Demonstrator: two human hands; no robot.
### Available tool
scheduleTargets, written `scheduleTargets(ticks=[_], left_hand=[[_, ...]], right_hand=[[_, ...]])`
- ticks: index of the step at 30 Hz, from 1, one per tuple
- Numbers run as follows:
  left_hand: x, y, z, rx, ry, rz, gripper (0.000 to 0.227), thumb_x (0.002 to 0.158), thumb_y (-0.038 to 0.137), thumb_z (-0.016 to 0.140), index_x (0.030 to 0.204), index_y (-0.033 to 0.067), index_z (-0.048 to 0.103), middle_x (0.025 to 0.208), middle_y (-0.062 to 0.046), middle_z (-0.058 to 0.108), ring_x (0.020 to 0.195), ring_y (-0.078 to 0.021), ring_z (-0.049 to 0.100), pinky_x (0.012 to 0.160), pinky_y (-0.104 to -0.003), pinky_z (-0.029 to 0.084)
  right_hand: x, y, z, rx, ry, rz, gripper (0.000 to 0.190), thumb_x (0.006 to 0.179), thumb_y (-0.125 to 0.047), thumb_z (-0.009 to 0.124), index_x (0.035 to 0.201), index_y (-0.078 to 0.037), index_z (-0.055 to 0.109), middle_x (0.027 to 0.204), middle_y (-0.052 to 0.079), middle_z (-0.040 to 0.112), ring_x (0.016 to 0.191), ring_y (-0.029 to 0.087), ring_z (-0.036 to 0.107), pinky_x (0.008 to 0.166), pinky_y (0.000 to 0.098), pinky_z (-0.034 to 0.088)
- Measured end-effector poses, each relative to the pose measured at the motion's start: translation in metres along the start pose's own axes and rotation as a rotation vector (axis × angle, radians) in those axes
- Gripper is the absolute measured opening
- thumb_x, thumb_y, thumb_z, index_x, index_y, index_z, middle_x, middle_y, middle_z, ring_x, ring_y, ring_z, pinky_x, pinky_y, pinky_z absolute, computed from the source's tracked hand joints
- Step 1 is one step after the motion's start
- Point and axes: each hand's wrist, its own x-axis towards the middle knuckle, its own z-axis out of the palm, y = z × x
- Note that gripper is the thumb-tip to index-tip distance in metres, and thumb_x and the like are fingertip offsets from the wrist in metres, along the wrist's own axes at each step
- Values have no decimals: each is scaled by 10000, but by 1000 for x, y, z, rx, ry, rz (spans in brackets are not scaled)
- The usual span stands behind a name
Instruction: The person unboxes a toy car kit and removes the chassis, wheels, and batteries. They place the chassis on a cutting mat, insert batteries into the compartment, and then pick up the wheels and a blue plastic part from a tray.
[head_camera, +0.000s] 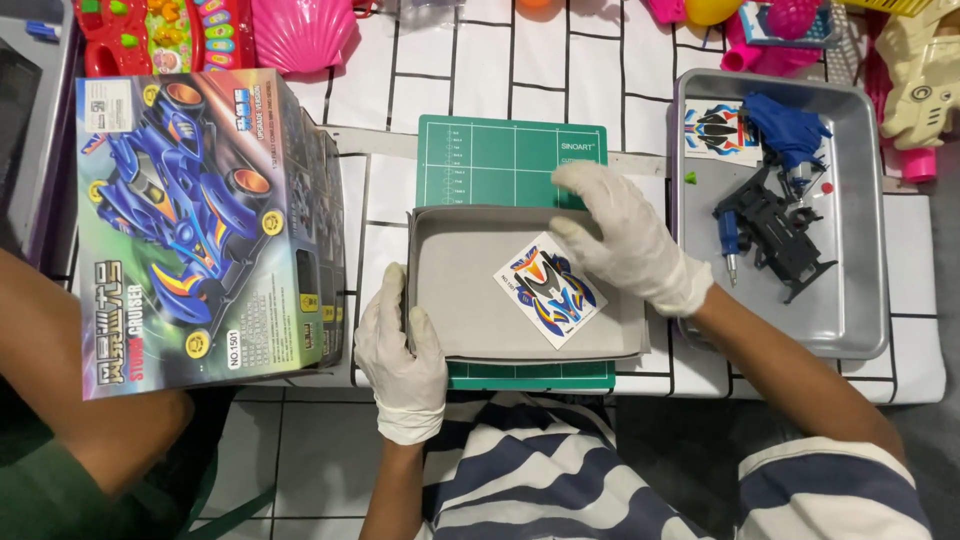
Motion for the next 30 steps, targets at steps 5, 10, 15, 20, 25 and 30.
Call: scheduleTargets(ticks=[5, 10, 15, 20, 25, 30], left_hand=[[2, 9, -3, -25, 0, -16, 472, 1109, 336, 410, 1368, 4, 624, 1297, -148, 716, 1179, -318, 677, 1012, -404, 514], [7, 17, -3, -212, 119, -8, 711, 1148, 462, 202, 1367, -137, 519, 1319, -287, 637, 1262, -410, 659, 1062, -440, 623], [5, 10, 0, -73, 150, 20, 657, 1148, 414, 223, 1309, -103, 596, 1298, -250, 675, 1244, -401, 673, 1064, -436, 598], [3, 3, 3, -16, 163, 107, 492, 1141, 305, 335, 1330, -68, 595, 1307, -218, 683, 1246, -378, 681, 1097, -434, 580], [1, 8, -2, -71, 74, 26, 287, 1056, 150, 527, 1243, -7, 678, 1269, -191, 707, 1216, -351, 682, 1139, -454, 529], [2, 10, -1, -47, 28, 46, 273, 1038, 158, 552, 1195, -9, 700, 1174, -166, 742, 1154, -345, 700, 1102, -443, 554]], right_hand=[[-38, -73, -10, 125, -278, -248, 439, 937, -433, 697, 1250, -136, 614, 1091, 71, 659, 1054, 249, 684, 932, 389, 581], [-38, -73, -2, -6, -292, -235, 204, 1051, -163, 506, 1162, -5, 572, 1149, 196, 626, 949, 360, 670, 749, 482, 558], [3, -23, 4, 35, -388, -113, 265, 1039, -166, 477, 1200, -51, 653, 1318, 178, 630, 1132, 351, 656, 958, 506, 547], [69, 27, 9, 103, -389, 40, 285, 1001, -102, 489, 1186, -82, 705, 1391, 150, 643, 1270, 329, 620, 1118, 493, 450], [119, 76, 21, 92, -248, -92, 274, 941, 19, 427, 1116, -105, 596, 1123, 133, 673, 994, 343, 626, 906, 444, 502], [146, 96, 36, -143, -224, -105, 84, 961, -4, 530, 971, -77, 568, 999, 179, 655, 867, 377, 628, 740, 511, 541]])
